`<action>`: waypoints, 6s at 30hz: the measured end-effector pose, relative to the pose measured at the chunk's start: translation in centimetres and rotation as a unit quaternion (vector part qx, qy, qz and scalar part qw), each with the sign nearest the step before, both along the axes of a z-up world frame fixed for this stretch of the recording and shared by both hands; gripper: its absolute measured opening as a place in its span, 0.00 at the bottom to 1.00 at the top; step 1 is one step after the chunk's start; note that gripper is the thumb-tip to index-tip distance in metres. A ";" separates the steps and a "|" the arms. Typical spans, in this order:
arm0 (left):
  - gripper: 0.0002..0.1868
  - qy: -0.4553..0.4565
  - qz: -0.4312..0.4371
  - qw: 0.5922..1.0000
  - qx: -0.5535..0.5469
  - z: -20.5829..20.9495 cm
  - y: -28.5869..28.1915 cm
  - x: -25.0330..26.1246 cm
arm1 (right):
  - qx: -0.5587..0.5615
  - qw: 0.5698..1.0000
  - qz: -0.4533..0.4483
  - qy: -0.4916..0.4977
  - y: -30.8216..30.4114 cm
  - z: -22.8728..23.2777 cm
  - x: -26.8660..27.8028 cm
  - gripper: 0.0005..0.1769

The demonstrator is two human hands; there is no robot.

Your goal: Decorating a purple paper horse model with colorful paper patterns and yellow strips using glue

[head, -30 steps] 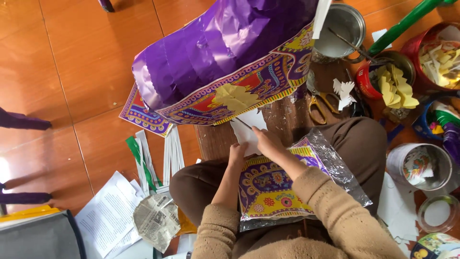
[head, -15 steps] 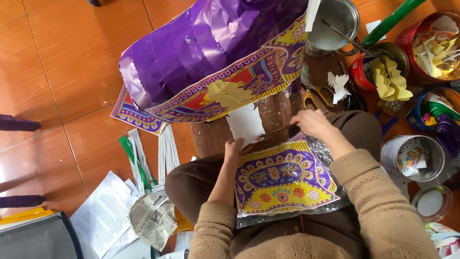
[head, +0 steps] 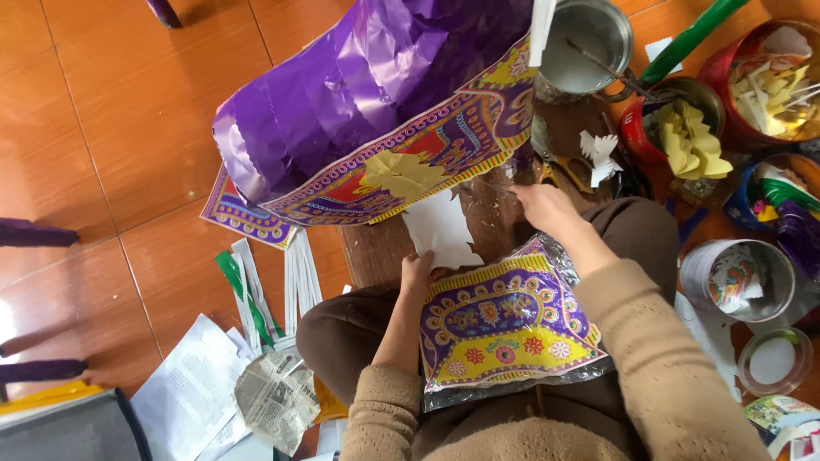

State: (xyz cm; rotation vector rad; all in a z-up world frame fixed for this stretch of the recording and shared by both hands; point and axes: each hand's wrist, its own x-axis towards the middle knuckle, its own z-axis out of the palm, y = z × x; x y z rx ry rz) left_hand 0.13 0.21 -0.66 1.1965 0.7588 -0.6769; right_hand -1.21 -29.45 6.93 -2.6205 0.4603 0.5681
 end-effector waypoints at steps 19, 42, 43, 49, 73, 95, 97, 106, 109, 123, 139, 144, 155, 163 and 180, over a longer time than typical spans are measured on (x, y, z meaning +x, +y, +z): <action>0.24 -0.067 -0.112 0.992 0.001 6.1 -0.2 0.4 | -0.445 0.862 0.005 -0.242 -12.9 7.9 8.5 0.10; 0.25 -0.121 -0.091 0.988 -0.019 7.6 -0.2 0.2 | -0.013 0.949 -0.057 -0.311 -4.7 7.2 5.9 0.18; 0.25 -0.129 -0.093 0.987 -0.020 7.6 -0.2 0.1 | -0.015 0.946 -0.059 -0.319 -5.3 6.8 7.3 0.18; 0.24 -0.125 -0.074 0.989 -0.036 6.1 -0.1 0.9 | -0.044 0.972 -0.124 -0.196 -6.8 8.1 15.6 0.41; 0.24 -0.112 -0.046 0.990 -0.078 4.5 -0.1 0.8 | 0.037 0.955 0.189 -0.227 13.0 5.2 -7.0 0.03; 0.21 -0.408 -0.328 0.819 0.234 6.8 1.0 2.5 | 0.007 0.949 0.157 -0.271 13.4 4.2 -5.2 0.03; 0.18 -0.429 -0.347 0.801 0.233 6.7 1.0 2.4 | 0.016 0.947 0.152 -0.281 13.1 5.0 -5.2 0.02; 0.19 -0.585 -0.295 0.745 0.127 16.8 2.3 1.1 | 0.088 0.905 0.075 -0.410 10.4 12.8 -5.2 0.02; 0.19 -0.570 -0.295 0.755 0.136 15.8 2.8 0.6 | 0.100 0.893 0.107 -0.426 10.2 15.4 -5.3 0.02; 0.06 -0.494 -0.244 0.829 0.089 17.2 2.5 -2.4 | 0.282 0.870 0.031 -0.402 10.0 22.5 -7.7 0.02; 0.19 -0.456 -0.116 0.879 0.080 27.3 -0.2 -9.7 | 0.328 0.850 0.036 -0.411 16.1 21.5 -9.6 0.09; 0.21 -0.385 -0.064 0.920 -0.029 29.0 0.0 -10.0 | 0.338 0.852 0.060 -0.395 16.2 21.7 -10.1 0.16; 0.31 -0.461 -0.085 0.880 0.073 31.9 1.9 -8.4 | 0.370 0.842 0.038 -0.391 15.2 20.7 -10.6 0.05; 0.16 -0.527 -0.196 0.825 0.060 28.1 5.6 -5.0 | 0.415 0.848 -0.017 -0.328 11.2 20.6 -7.3 0.04; 0.05 -0.418 0.150 0.896 -0.009 36.4 7.7 2.1 | 0.321 0.865 0.054 -0.381 19.2 29.8 3.7 0.07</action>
